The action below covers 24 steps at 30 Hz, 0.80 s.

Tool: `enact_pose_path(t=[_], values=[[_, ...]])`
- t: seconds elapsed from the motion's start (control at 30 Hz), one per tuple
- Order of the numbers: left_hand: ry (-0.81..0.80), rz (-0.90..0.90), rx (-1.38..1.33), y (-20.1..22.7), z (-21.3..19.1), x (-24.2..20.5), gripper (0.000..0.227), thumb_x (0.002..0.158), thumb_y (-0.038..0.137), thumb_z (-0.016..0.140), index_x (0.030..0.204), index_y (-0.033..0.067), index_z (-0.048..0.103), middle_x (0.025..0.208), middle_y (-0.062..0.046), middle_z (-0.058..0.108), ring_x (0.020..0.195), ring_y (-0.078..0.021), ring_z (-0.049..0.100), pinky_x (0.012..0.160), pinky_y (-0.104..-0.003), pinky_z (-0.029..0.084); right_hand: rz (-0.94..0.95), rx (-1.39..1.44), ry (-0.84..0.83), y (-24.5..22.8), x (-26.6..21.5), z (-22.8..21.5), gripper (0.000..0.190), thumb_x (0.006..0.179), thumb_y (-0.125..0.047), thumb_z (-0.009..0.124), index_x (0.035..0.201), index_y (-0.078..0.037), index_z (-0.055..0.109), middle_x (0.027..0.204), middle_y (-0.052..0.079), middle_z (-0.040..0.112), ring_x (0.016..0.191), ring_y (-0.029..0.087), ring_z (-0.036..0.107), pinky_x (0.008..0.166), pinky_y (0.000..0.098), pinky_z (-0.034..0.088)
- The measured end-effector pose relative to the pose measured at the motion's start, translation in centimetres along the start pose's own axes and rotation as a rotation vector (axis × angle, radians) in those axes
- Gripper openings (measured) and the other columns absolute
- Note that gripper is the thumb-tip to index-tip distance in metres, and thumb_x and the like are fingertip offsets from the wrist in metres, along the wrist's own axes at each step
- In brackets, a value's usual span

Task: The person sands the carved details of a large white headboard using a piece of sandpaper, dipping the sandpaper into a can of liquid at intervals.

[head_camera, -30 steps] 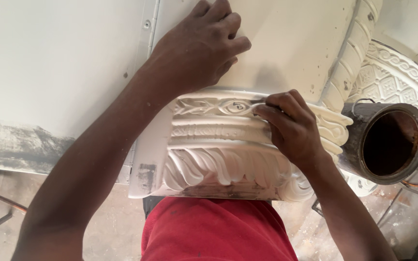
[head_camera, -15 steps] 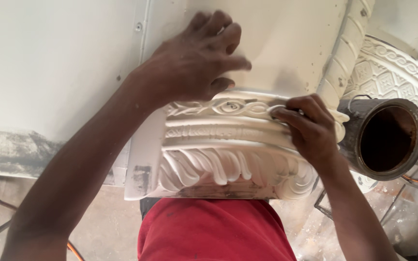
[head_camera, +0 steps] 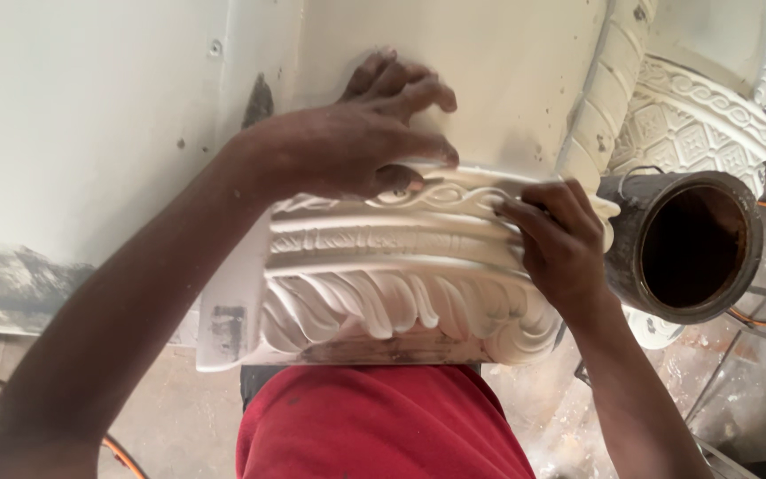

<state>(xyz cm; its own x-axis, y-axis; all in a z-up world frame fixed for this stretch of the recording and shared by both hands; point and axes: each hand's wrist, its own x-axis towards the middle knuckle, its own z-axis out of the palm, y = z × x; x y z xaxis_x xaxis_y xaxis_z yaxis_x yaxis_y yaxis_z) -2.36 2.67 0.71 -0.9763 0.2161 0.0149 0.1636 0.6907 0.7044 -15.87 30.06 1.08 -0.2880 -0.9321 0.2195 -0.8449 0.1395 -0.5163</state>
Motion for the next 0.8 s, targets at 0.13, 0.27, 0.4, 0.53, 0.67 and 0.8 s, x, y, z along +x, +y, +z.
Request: enact_pose_path(t=[0.13, 0.27, 0.4, 0.53, 0.67, 0.8], values=[[-0.026, -0.056, -0.112, 0.2, 0.0, -0.2, 0.028, 0.090, 0.027, 0.074, 0.117, 0.0199, 0.075, 0.149, -0.009, 0.046, 0.146, -0.0309, 0.024, 0.121, -0.049, 0.014, -0.123, -0.031, -0.049, 0.7, 0.7, 0.7, 0.027, 0.084, 0.010, 0.073, 0.106, -0.005, 0.075, 0.101, 0.009, 0.063, 0.093, 0.026, 0.063, 0.077, 0.0402, 0.055], [0.026, -0.035, -0.073, 0.5, 0.2, -0.2, 0.025, 0.090, 0.026, 0.076, 0.114, 0.0185, 0.077, 0.148, -0.008, 0.048, 0.147, -0.0296, 0.025, 0.124, -0.051, 0.013, -0.031, -0.084, -0.035, 0.8, 0.3, -0.7, 0.026, 0.089, 0.010, 0.073, 0.111, -0.004, 0.076, 0.102, 0.010, 0.061, 0.096, 0.028, 0.063, 0.079, 0.0390, 0.055], [0.033, -0.098, -0.064, 0.5, 0.4, -0.3, 0.028, 0.087, 0.027, 0.078, 0.114, 0.0180, 0.076, 0.148, -0.005, 0.048, 0.147, -0.0289, 0.025, 0.125, -0.049, 0.015, -0.011, -0.039, -0.008, 0.7, -0.7, -0.5, 0.021, 0.093, 0.008, 0.074, 0.111, -0.004, 0.074, 0.104, 0.009, 0.062, 0.097, 0.026, 0.063, 0.079, 0.0390, 0.054], [0.036, -0.122, -0.034, 0.9, 0.8, 0.4, 0.033, 0.081, 0.026, 0.080, 0.113, 0.0199, 0.077, 0.147, -0.005, 0.048, 0.145, -0.0289, 0.023, 0.123, -0.051, 0.013, -0.117, 0.024, -0.001, 1.4, 0.0, 1.3, 0.022, 0.087, 0.008, 0.074, 0.106, -0.005, 0.075, 0.103, 0.009, 0.064, 0.092, 0.025, 0.063, 0.077, 0.0386, 0.056], [0.029, -0.142, 0.006, 1.3, 1.1, 0.8, 0.023, 0.085, 0.026, 0.079, 0.108, 0.0216, 0.079, 0.144, -0.004, 0.049, 0.144, -0.0266, 0.025, 0.124, -0.051, 0.009, -0.158, 0.078, -0.008, 2.8, -0.2, 0.3, 0.026, 0.088, 0.008, 0.073, 0.109, -0.006, 0.075, 0.106, 0.011, 0.064, 0.098, 0.026, 0.064, 0.080, 0.0378, 0.056], [-0.063, -0.268, 0.075, 2.4, 1.1, 2.2, 0.011, 0.091, 0.017, 0.072, 0.101, 0.0187, 0.077, 0.133, -0.006, 0.053, 0.132, -0.0292, 0.032, 0.114, -0.052, 0.021, -0.064, 0.096, -0.071, 2.4, -0.3, -1.2, 0.025, 0.088, 0.011, 0.070, 0.108, -0.005, 0.074, 0.103, 0.011, 0.063, 0.097, 0.028, 0.064, 0.081, 0.0395, 0.054]])
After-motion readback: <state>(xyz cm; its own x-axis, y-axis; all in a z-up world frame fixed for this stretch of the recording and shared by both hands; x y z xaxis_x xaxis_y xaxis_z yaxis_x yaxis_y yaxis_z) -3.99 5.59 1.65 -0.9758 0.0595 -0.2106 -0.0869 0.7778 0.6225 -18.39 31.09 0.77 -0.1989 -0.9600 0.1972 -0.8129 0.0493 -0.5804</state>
